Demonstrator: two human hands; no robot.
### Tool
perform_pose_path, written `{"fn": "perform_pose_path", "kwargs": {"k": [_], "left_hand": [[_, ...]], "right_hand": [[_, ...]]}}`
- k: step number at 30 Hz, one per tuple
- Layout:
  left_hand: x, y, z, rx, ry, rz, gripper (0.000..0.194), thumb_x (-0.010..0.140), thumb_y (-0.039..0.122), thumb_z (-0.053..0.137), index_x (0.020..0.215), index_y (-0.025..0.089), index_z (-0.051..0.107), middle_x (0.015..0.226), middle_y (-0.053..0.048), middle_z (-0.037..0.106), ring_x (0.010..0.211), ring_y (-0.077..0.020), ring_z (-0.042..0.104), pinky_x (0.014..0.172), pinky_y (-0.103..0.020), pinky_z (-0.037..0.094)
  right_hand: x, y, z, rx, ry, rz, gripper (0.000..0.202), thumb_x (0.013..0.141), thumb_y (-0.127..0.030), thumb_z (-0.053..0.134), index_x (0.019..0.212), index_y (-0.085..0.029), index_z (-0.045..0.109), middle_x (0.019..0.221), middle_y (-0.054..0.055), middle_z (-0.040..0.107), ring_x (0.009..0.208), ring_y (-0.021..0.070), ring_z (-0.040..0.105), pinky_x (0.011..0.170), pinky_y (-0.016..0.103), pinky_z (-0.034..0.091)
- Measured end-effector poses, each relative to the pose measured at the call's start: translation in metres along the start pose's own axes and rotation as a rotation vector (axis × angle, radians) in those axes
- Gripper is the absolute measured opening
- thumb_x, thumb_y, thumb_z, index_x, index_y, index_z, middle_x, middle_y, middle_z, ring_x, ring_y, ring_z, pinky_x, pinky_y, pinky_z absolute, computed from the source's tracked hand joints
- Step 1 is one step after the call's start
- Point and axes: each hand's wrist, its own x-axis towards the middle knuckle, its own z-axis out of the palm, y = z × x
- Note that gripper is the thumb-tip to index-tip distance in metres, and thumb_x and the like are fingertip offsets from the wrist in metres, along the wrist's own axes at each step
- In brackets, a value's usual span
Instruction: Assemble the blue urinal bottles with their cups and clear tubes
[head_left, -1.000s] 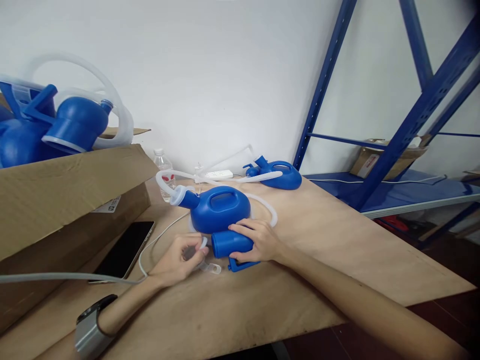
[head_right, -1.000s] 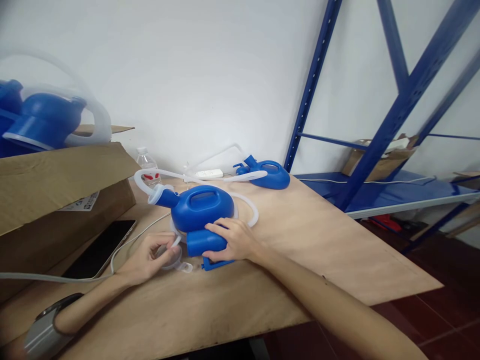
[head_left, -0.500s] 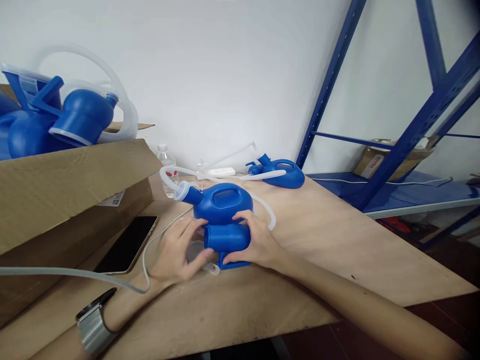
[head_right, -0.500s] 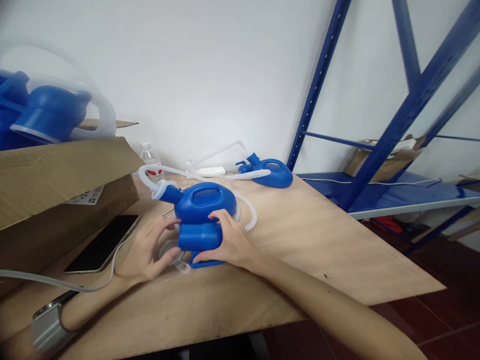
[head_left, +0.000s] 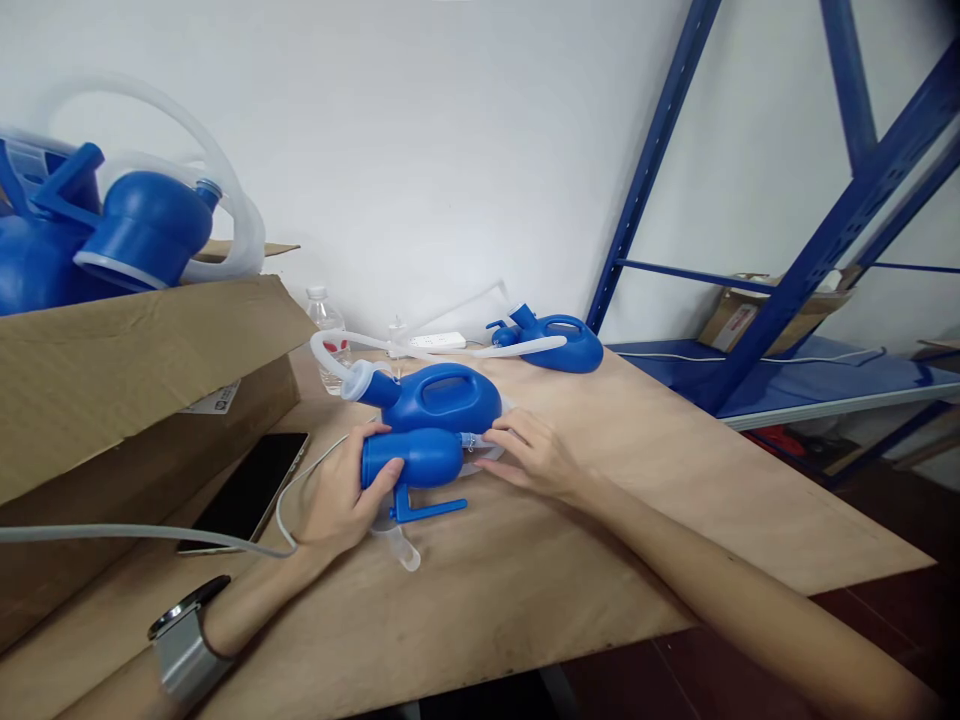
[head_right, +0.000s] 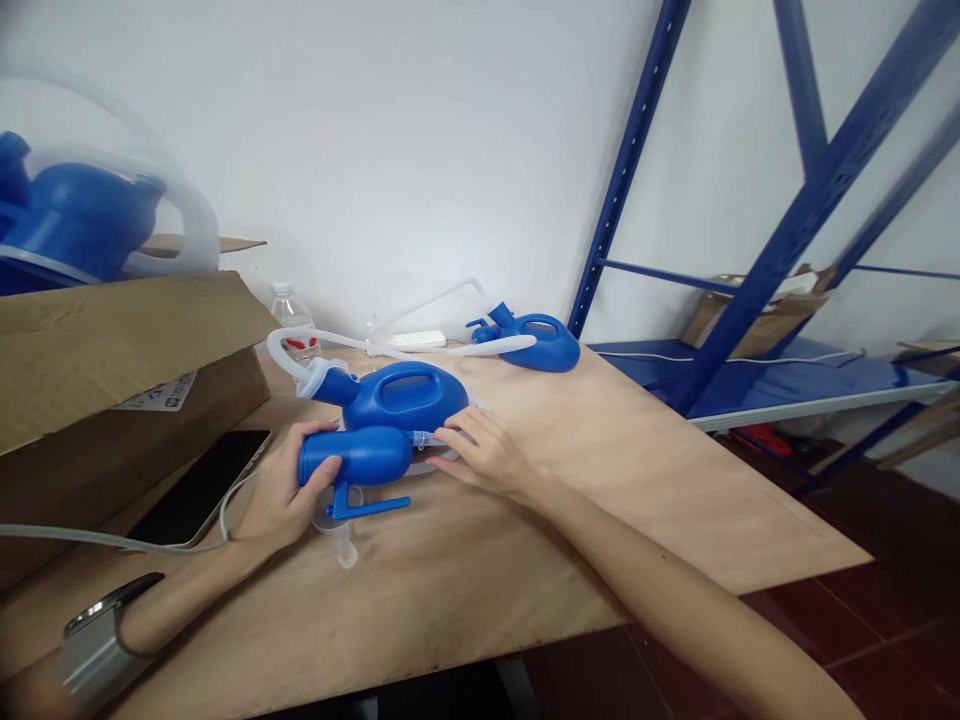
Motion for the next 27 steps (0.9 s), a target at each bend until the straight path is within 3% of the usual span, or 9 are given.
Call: {"fn": "perform_pose_path", "kwargs": {"k": [4,8,12,18,22,27], "left_hand": [[-0.001,0.004,0.001,0.012,-0.012,0.04,0.04,0.095,0.052,0.047,0.12,0.022,0.055,0.111,-0.008,0.074,0.091,-0.0254,0.072,0.08,-0.038,0.057],[-0.002,0.005,0.001,0.039,-0.014,0.054,0.042,0.094,0.052,0.049,0.121,0.021,0.055,0.112,-0.009,0.074,0.093,-0.0269,0.072,0.08,-0.039,0.057],[-0.003,0.003,0.004,0.032,-0.021,0.049,0.042,0.094,0.052,0.048,0.121,0.021,0.056,0.114,-0.01,0.074,0.095,-0.0273,0.072,0.082,-0.041,0.057],[-0.003,0.004,0.004,0.054,0.007,0.052,0.043,0.095,0.052,0.048,0.123,0.021,0.056,0.115,-0.01,0.073,0.095,-0.028,0.073,0.081,-0.04,0.057],[-0.003,0.003,0.003,0.067,0.014,0.058,0.042,0.095,0.053,0.048,0.122,0.021,0.056,0.113,-0.008,0.074,0.092,-0.0267,0.072,0.079,-0.038,0.056],[-0.003,0.001,0.006,0.064,0.028,0.05,0.043,0.095,0.054,0.048,0.121,0.022,0.057,0.112,-0.008,0.074,0.092,-0.0264,0.072,0.079,-0.037,0.056]], "right_hand": [[0.002,-0.011,0.001,-0.07,-0.086,0.005,0.028,0.097,-0.045,0.065,0.103,-0.018,0.069,0.087,0.008,0.07,0.08,0.0205,0.063,0.068,0.032,0.05],[0.006,-0.016,-0.001,-0.013,-0.156,0.137,0.027,0.104,-0.038,0.052,0.095,-0.022,0.072,0.087,0.007,0.072,0.08,0.0197,0.065,0.072,0.032,0.051],[0.008,-0.014,-0.004,0.111,-0.145,0.208,0.023,0.103,-0.037,0.054,0.099,-0.023,0.073,0.096,0.009,0.075,0.087,0.0228,0.068,0.078,0.037,0.055],[0.005,-0.014,-0.004,0.157,-0.108,0.152,0.027,0.093,-0.045,0.068,0.107,-0.022,0.073,0.103,0.011,0.076,0.091,0.0253,0.071,0.078,0.039,0.059],[0.004,-0.016,0.0,0.134,-0.057,0.154,0.019,0.099,-0.035,0.063,0.107,-0.021,0.073,0.101,0.009,0.078,0.091,0.0238,0.073,0.078,0.036,0.059],[0.004,-0.018,0.004,0.114,-0.087,0.202,0.022,0.104,-0.031,0.055,0.11,-0.021,0.072,0.105,0.009,0.078,0.095,0.0246,0.074,0.084,0.037,0.059]]}}
